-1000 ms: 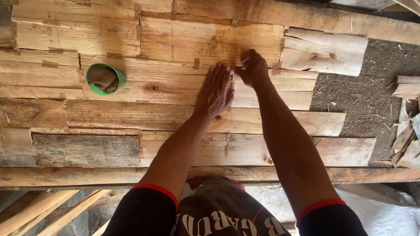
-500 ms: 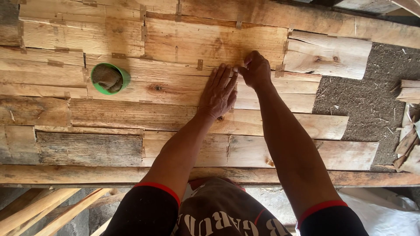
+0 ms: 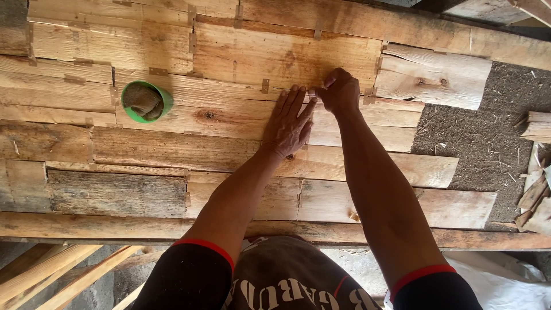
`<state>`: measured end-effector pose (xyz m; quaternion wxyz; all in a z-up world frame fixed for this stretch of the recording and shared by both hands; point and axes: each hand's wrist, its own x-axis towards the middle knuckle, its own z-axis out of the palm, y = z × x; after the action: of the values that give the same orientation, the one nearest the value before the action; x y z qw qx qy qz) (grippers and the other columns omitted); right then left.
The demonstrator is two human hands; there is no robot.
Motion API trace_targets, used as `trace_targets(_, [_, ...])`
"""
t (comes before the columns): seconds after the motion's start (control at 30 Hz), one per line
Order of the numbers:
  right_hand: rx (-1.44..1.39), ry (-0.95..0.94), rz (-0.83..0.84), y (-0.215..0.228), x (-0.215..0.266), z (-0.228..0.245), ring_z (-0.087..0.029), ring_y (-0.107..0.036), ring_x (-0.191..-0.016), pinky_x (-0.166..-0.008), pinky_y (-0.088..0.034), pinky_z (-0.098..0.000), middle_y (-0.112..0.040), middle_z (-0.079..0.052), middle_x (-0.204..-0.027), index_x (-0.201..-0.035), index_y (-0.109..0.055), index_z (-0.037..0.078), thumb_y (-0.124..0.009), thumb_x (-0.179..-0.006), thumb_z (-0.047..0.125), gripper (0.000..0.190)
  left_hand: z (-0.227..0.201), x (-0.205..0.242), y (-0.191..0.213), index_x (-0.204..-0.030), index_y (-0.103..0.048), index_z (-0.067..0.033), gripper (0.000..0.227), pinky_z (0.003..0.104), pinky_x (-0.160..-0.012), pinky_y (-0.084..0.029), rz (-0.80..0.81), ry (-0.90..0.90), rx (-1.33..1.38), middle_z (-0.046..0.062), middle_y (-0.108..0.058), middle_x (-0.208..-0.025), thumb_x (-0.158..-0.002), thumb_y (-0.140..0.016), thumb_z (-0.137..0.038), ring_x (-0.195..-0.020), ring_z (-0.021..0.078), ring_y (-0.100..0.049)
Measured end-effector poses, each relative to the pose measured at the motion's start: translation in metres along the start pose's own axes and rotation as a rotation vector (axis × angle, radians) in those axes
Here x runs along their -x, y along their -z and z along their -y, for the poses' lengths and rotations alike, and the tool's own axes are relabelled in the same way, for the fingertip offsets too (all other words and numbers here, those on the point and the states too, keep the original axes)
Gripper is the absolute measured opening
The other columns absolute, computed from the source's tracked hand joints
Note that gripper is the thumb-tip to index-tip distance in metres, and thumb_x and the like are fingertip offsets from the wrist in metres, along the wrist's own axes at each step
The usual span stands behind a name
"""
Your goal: The person is applying adhesive and assembling thin wood planks onto a wooden base.
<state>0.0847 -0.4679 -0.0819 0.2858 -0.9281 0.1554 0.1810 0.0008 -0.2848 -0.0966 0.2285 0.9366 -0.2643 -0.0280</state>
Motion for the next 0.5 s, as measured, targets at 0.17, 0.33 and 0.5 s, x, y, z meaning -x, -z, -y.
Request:
trace_targets(0.17, [0.001, 0.010, -0.014, 0.003, 0.000, 0.002, -0.021, -0.070, -0.083, -0.075, -0.058, -0.0380, -0.074, -0.006, -0.089, -0.087, -0.068, 0.009, -0.100, -0.066, 0.031, 0.045, -0.003, -0.001, 0.004, -0.163, -0.031, -0.0108, 0.067, 0.050, -0.132, -0.011, 0.033, 0.023, 0.024, 0.022, -0.025, -0.169, -0.105, -0.049, -0.039, -0.159, 0.0367, -0.018])
trace_targets(0.33, [0.044, -0.055, 0.041, 0.006, -0.005, 0.004, -0.022, -0.070, -0.081, -0.075, -0.057, -0.0373, -0.073, -0.005, -0.087, -0.084, -0.068, 0.009, -0.101, -0.064, 0.036, 0.047, -0.003, 0.000, 0.003, -0.162, -0.032, -0.0098, 0.065, 0.051, -0.133, -0.012, 0.030, 0.023, 0.024, 0.021, -0.024, -0.168, -0.106, -0.049, -0.038, -0.159, 0.0367, -0.019])
trace_targets(0.5, [0.072, -0.102, 0.056, 0.008, -0.010, 0.003, -0.022, -0.071, -0.080, -0.076, -0.058, -0.0382, -0.074, -0.008, -0.086, -0.083, -0.070, 0.008, -0.094, -0.077, 0.047, 0.046, -0.002, 0.000, 0.000, -0.163, -0.033, -0.0086, 0.065, 0.050, -0.133, -0.013, 0.010, 0.010, -0.013, 0.022, -0.024, -0.169, -0.107, -0.047, -0.040, -0.159, 0.0365, -0.020])
